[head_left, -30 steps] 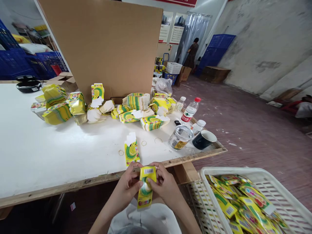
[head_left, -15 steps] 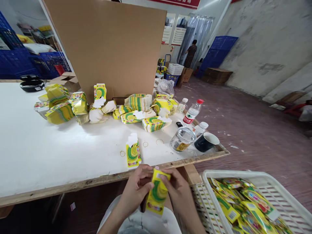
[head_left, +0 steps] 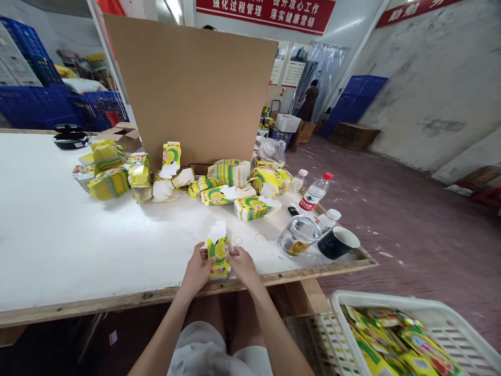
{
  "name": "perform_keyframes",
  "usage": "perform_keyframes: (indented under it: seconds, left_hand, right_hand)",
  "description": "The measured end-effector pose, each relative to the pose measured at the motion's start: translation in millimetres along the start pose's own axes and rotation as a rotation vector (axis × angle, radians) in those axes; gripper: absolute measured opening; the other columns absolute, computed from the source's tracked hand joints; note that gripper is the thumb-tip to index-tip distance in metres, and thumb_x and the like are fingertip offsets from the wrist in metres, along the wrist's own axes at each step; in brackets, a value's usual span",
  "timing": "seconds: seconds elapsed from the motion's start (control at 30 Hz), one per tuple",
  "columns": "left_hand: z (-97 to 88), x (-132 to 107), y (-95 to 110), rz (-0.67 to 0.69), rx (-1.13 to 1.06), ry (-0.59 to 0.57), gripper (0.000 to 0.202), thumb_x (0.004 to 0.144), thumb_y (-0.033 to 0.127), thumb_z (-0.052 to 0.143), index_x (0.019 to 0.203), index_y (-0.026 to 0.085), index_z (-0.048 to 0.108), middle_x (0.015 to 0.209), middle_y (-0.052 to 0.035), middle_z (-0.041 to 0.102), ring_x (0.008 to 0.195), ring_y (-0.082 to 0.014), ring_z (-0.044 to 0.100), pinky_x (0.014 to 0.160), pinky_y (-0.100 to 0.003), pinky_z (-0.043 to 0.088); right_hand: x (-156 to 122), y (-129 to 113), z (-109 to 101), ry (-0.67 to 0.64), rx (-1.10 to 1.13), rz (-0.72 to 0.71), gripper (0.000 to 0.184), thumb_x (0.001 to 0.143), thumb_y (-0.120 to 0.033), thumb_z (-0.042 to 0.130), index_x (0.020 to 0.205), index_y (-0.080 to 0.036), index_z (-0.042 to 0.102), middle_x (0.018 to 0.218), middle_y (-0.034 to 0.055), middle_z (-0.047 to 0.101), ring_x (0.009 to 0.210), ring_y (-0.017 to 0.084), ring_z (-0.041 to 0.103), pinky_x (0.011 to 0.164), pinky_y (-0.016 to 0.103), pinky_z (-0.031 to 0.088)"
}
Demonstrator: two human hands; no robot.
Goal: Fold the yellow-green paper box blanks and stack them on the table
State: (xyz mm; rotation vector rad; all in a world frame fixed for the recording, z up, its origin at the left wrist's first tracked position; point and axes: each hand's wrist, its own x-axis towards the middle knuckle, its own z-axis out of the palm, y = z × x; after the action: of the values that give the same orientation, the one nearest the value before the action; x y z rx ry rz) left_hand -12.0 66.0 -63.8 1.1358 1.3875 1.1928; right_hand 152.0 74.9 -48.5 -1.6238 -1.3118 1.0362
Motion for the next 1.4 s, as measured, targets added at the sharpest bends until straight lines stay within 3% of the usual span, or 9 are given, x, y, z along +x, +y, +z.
perform_keyframes:
  seconds: [0.1,0.3,0.43,0.53,0.7,0.9,1.1,1.3,1.4]
  left_hand:
    - [-3.3,1,0,-0.009,-0.056,0.018,0.052,0.064,0.032,0.080,0.109,0.019,0.057,0.100,-0.0092,0.072,0.085,-0.0246,0.070,0.071,-0.036,0.056]
    - [-5.2,1,9,-0.061,-0.234,-0.010,0.055,0.057,0.037,0.088,0.101,0.014,0.064,0.093,-0.0097,0.075,0.083,-0.0258,0.071,0.074,-0.038,0.057]
    - [-4.9,-4,24,-0.080,-0.400,-0.063,0.052,0.058,0.046,0.088,0.092,0.011,0.070,0.082,-0.0099,0.078,0.075,-0.0278,0.073,0.072,-0.041,0.059]
    - [-5.8,-8,32,-0.062,-0.498,0.014,0.051,0.057,0.044,0.090,0.091,0.012,0.069,0.079,-0.0069,0.078,0.072,-0.0254,0.073,0.069,-0.038,0.059]
    - [-1.6,-16,37,-0.027,-0.592,0.127,0.042,0.058,0.038,0.091,0.084,0.013,0.068,0.075,-0.0031,0.077,0.065,-0.0190,0.071,0.062,-0.030,0.058]
    - [3.3,-29,51,0.003,-0.663,0.122,0.038,0.054,0.030,0.094,0.080,0.014,0.071,0.072,-0.0008,0.077,0.065,-0.0168,0.071,0.064,-0.027,0.059]
    - [-24.0,-27,65,-0.030,-0.778,0.155,0.042,0.052,0.038,0.095,0.082,0.019,0.072,0.076,0.0023,0.079,0.068,-0.0144,0.072,0.066,-0.024,0.060]
    - [-38.1,-44,66,-0.253,-0.739,-0.106,0.035,0.057,0.027,0.093,0.083,0.012,0.075,0.072,-0.0073,0.079,0.057,-0.0189,0.071,0.056,-0.028,0.059]
    - [-40.2,-59,61,-0.374,-0.679,-0.366,0.037,0.059,0.024,0.092,0.087,0.008,0.077,0.074,-0.0121,0.079,0.055,-0.0199,0.071,0.054,-0.028,0.058]
  right_hand:
    - [23,2,26,-0.137,0.068,0.002,0.033,0.096,-0.033,0.062,0.124,-0.017,0.059,0.123,0.0078,0.062,0.102,0.023,0.065,0.084,0.042,0.057]
    - [16,-6,20,-0.284,0.106,-0.035,0.030,0.096,-0.034,0.063,0.119,-0.016,0.062,0.117,0.0066,0.065,0.096,0.022,0.067,0.081,0.040,0.058]
    - [-3,-24,7,-0.165,0.078,-0.134,0.027,0.090,-0.036,0.065,0.106,-0.014,0.065,0.090,0.0027,0.067,0.073,0.016,0.062,0.069,0.031,0.053]
    - [-29,-35,-2,-0.009,0.030,-0.204,0.035,0.083,-0.039,0.067,0.110,-0.017,0.061,0.091,0.0019,0.064,0.065,0.014,0.054,0.064,0.028,0.046]
    - [-63,-36,2,0.092,-0.109,-0.238,0.027,0.076,-0.044,0.073,0.073,-0.023,0.056,0.068,-0.0021,0.058,0.058,0.016,0.049,0.057,0.026,0.034]
    - [-66,-40,4,0.061,-0.171,-0.345,0.031,0.090,-0.035,0.050,0.061,-0.024,0.049,0.058,-0.0019,0.057,0.054,0.016,0.047,0.054,0.025,0.029]
    - [-73,-26,-6,0.178,-0.159,-0.360,0.035,0.085,-0.029,0.047,0.055,-0.024,0.030,0.051,-0.0058,0.035,0.051,0.013,0.035,0.053,0.026,0.023]
    - [-54,-17,-27,0.338,-0.074,-0.350,0.034,0.082,-0.031,0.053,0.054,-0.024,0.036,0.051,-0.0071,0.032,0.053,0.013,0.031,0.055,0.028,0.023]
    - [-33,-21,-43,0.393,0.019,-0.344,0.036,0.081,-0.033,0.057,0.052,-0.024,0.038,0.051,-0.0069,0.033,0.055,0.013,0.031,0.055,0.027,0.024]
